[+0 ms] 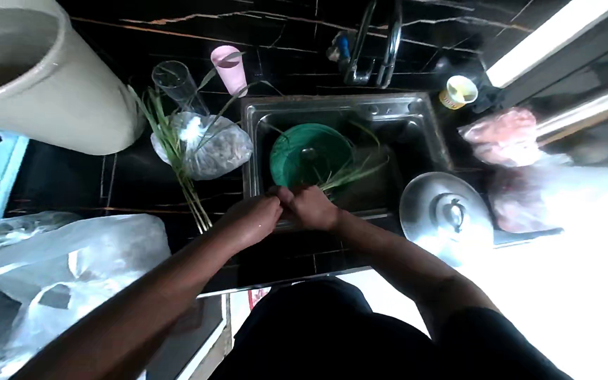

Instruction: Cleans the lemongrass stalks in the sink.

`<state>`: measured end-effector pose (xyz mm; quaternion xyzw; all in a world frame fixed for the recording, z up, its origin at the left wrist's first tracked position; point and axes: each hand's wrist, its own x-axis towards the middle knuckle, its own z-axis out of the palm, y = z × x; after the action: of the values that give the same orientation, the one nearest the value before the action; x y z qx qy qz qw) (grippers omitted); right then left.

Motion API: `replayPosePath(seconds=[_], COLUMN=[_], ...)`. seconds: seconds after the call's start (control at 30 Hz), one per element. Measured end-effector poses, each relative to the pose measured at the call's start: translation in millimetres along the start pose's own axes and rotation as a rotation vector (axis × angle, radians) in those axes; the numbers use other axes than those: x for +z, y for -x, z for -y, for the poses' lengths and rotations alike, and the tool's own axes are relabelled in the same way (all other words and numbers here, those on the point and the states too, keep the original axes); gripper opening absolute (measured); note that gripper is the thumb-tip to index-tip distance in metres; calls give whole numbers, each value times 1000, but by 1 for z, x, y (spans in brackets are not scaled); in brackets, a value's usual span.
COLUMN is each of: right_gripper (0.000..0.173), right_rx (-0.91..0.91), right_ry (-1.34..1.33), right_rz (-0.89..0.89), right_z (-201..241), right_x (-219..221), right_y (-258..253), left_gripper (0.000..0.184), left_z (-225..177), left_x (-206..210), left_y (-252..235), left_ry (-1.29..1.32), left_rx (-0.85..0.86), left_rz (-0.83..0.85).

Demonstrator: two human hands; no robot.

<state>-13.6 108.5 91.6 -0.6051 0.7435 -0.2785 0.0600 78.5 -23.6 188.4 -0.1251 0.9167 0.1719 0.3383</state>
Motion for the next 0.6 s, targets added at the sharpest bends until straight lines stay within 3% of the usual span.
replayPosePath(seconds=[0.1,0.17,0.33,0.43,0.5,0.6], right_gripper=[21,24,20,22,22,27], right_rx=[73,181,196,215,267,445], right_ry=[-61,-88,-142,-154,-137,-98], right_rz=[126,171,125,97,97,159], right_z=[-30,-55,-79,-98,-113,-144], right_x=[7,14,29,40,39,32], right_y=[-8,-7,-1,2,6,22], left_gripper=[30,26,21,25,22,19], left_z=[20,45,99,108,141,205], left_x=[-19,-32,-54,-79,-82,-69], left_y=[26,47,97,127,143,161], left_ry=[-215,-269,-260,-187,-93,100], left_rx=[-34,-48,55,-142,-79,24], left_rz=[-23,-49,-132,-66,-147,-461])
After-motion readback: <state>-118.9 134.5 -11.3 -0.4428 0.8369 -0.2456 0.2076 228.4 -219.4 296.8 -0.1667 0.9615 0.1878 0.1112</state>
